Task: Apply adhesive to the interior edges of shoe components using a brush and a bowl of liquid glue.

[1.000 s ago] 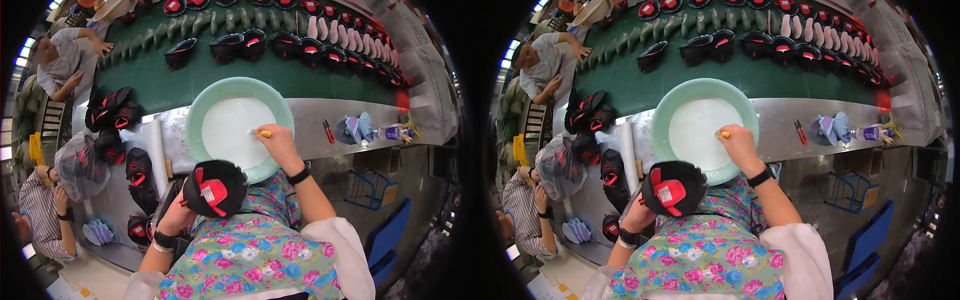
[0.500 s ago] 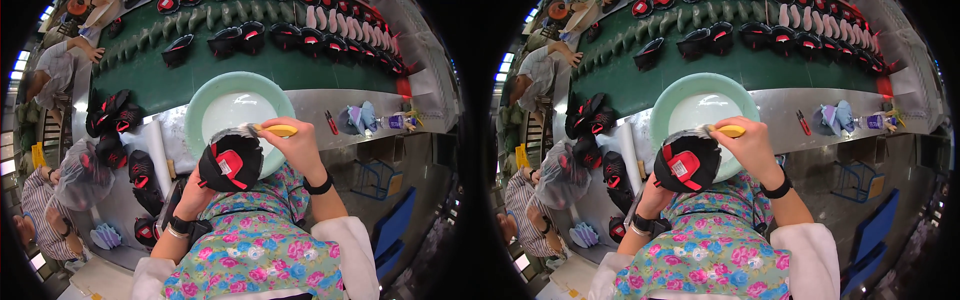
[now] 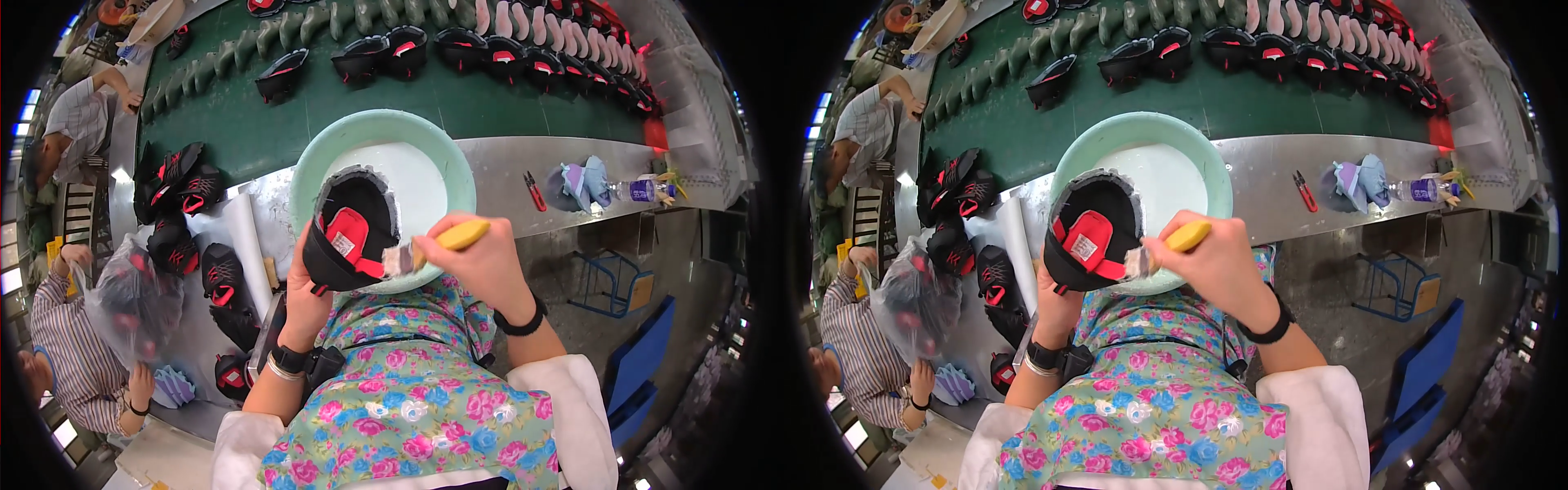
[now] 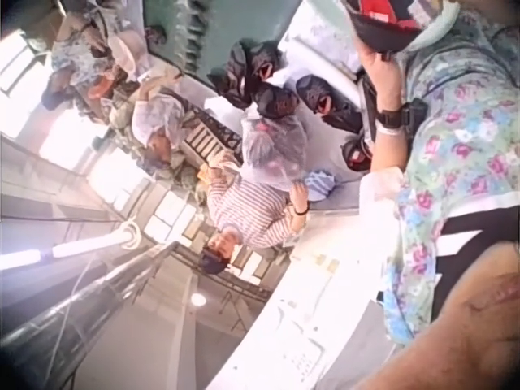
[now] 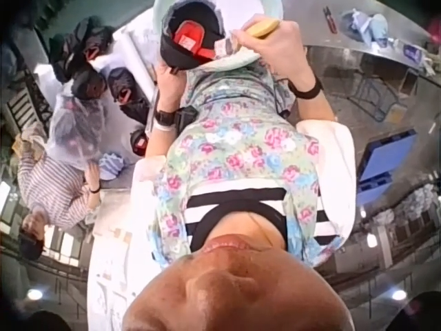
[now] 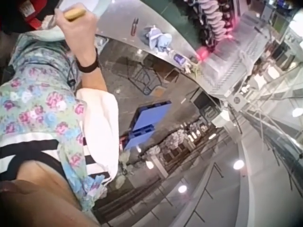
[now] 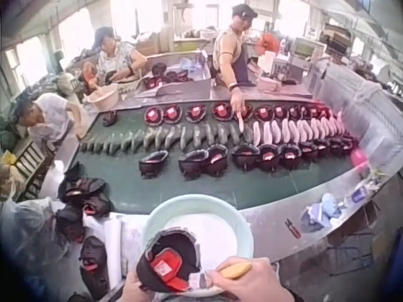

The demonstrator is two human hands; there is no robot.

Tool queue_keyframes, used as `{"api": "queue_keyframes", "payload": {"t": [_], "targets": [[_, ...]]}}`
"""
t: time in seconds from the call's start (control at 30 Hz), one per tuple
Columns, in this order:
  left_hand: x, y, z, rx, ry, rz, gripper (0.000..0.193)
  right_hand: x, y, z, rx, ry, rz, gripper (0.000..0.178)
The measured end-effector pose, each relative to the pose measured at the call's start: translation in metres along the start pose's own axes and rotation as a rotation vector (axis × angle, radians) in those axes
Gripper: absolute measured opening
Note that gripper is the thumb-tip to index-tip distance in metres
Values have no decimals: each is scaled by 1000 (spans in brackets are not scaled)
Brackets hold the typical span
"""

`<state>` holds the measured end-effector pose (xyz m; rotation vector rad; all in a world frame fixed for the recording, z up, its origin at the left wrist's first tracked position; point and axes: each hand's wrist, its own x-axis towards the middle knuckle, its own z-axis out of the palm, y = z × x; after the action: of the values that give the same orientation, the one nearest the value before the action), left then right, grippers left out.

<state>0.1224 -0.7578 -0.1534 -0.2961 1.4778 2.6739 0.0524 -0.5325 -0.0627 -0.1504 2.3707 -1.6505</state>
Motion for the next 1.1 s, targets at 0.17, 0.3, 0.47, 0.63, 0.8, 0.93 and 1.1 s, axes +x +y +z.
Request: {"api": "queue_keyframes", "payload": {"t": [0.17,0.3,0.47,0.63,0.8,0.93,1.1], "targets": [[-1,6,-8,-163,121,-235,37,21,24,-11,-93,200,-74,15],[5,5,-21,-567,54,-627,36,19,-7,-13,77,95,-132,9],[-2,-17,-12,-582,146,-813,49,20,-42,14,213,-342,-447,12],[9,16,12,-741,-63,-1033,28,44,-8,2,59,-137,-188,9],[19,32,-11,-420,287,-799,21,14,3,-6,-108,15,83,15],[67,52,-79,-275,284,-342,21,13,-21,-20,169,215,219,14],[187,33,-172,-81,405,115,39,40,-9,-4,150,263,251,13]]}}
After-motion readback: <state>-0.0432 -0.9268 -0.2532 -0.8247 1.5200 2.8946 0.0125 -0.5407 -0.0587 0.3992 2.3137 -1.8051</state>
